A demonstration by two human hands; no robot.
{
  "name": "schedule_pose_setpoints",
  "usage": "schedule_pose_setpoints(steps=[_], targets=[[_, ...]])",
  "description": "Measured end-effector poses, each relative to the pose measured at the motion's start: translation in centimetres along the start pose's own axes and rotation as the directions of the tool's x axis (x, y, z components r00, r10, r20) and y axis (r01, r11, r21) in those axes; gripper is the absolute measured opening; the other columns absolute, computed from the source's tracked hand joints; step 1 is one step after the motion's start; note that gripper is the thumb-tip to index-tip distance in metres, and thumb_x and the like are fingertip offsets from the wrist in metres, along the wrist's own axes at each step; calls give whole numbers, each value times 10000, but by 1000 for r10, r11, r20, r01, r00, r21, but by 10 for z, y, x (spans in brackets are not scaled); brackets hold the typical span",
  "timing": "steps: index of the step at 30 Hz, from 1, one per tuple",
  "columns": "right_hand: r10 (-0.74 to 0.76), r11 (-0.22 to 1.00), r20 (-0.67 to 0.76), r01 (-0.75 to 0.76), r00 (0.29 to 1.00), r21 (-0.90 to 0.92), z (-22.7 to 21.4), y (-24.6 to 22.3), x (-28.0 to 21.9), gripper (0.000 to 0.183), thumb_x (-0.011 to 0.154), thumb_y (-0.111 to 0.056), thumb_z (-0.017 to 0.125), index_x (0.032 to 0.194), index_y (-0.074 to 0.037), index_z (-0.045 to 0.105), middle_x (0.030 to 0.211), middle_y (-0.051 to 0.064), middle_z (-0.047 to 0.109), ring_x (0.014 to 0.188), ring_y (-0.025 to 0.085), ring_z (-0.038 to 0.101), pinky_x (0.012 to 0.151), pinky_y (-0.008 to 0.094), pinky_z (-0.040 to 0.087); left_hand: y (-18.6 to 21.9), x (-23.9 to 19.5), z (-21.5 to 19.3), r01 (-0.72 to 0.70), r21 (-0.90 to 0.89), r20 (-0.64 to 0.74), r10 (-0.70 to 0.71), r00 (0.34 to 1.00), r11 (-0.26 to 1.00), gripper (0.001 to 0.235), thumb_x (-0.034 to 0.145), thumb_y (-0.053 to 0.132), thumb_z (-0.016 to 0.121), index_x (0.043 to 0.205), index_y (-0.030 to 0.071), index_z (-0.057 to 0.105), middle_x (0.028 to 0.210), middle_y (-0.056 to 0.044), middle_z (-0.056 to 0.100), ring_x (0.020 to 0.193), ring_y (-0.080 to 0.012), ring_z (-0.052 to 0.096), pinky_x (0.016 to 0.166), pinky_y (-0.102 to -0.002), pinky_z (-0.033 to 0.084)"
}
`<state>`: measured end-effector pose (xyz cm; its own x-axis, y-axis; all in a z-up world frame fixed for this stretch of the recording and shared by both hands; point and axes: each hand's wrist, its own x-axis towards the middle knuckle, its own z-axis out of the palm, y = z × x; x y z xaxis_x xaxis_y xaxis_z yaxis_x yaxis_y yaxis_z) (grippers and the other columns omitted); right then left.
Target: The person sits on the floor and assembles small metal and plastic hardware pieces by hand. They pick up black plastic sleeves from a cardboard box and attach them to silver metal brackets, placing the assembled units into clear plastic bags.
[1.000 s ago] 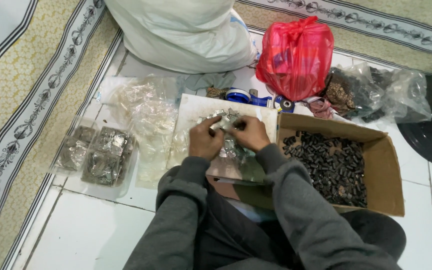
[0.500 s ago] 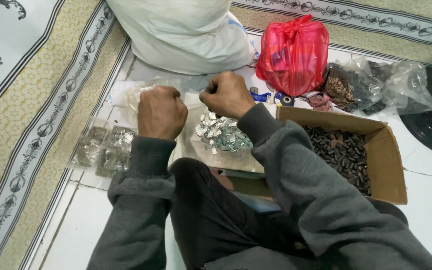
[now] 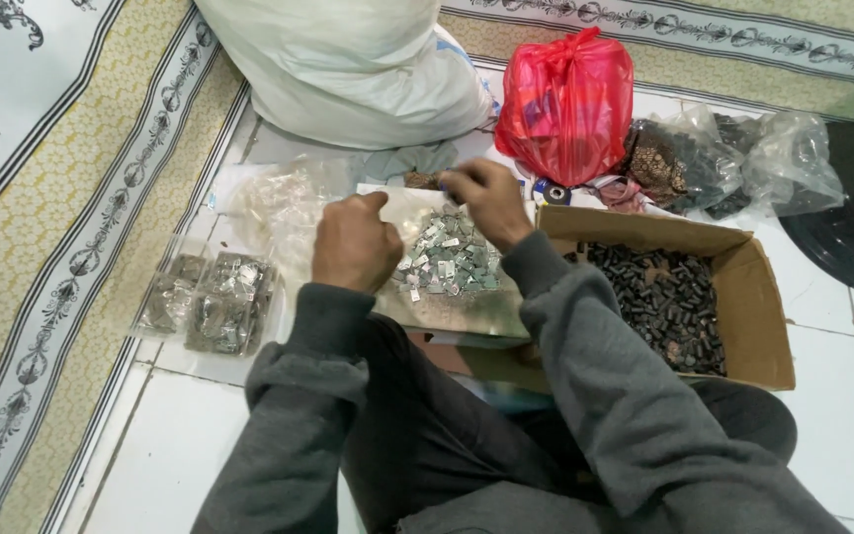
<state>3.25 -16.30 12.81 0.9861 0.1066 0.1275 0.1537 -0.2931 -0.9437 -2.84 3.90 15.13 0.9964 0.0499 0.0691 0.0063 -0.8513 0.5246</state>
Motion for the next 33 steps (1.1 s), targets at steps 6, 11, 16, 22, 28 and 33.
schedule_pose_setpoints(steps=[6, 11, 16, 22, 28, 33], targets=[[22, 780, 22, -4, 1000, -625, -14, 128, -47, 1050, 795, -675, 733, 1563, -70, 349, 1562, 298, 386, 1484, 561, 301, 1169, 730, 283, 26, -11, 18, -364, -177, -263, 312, 913, 915, 484, 754, 52, 588, 1203, -66, 726, 988, -316, 732, 910, -520, 721, 791, -578, 601], [71, 721, 85, 8, 994, -693, 20, 111, -68, 1195, 746, -679, 685, 1620, -13, 217, 1607, 392, 236, 1512, 601, 165, 1253, 680, 119, 34, -15, 28, -377, -232, -259, 317, 912, 897, 491, 763, 38, 605, 1224, -105, 697, 1029, -333, 721, 957, -537, 707, 836, -571, 593], [-101, 665, 106, 147, 989, -732, 49, 116, -50, 870, 802, -349, 625, 1518, 73, 367, 1578, 388, 269, 1477, 628, 224, 1255, 644, 142, 37, -16, 23, -365, -245, -238, 310, 921, 898, 492, 758, 41, 633, 1232, -62, 712, 1025, -290, 735, 937, -493, 727, 768, -495, 622], [-110, 757, 97, 146, 989, -637, 58, 127, -40, 737, 926, -406, 589, 1532, -24, 416, 1470, 225, 401, 1372, 536, 405, 1249, 613, 245, 38, -17, 31, -371, -294, -214, 318, 924, 881, 483, 759, 43, 658, 1222, -88, 705, 1029, -311, 731, 952, -496, 731, 782, -502, 628], [-202, 614, 65, 179, 977, -769, 54, 230, -10, 410, 940, -390, 551, 1237, -122, 639, 1321, 133, 466, 1191, 343, 492, 938, 446, 410, 42, -19, 47, -409, -294, -224, 354, 908, 864, 462, 784, 68, 636, 1217, -79, 705, 1072, -309, 719, 981, -493, 731, 808, -485, 631], [40, 881, 51, -11, 998, -473, 57, 210, -1, 407, 1007, -206, 605, 1356, -7, 540, 1320, 230, 532, 1284, 464, 533, 1081, 564, 450, 49, -25, 40, -375, -330, -194, 326, 925, 866, 466, 786, 59, 611, 1223, -83, 691, 1100, -321, 704, 1005, -507, 723, 817, -498, 633]])
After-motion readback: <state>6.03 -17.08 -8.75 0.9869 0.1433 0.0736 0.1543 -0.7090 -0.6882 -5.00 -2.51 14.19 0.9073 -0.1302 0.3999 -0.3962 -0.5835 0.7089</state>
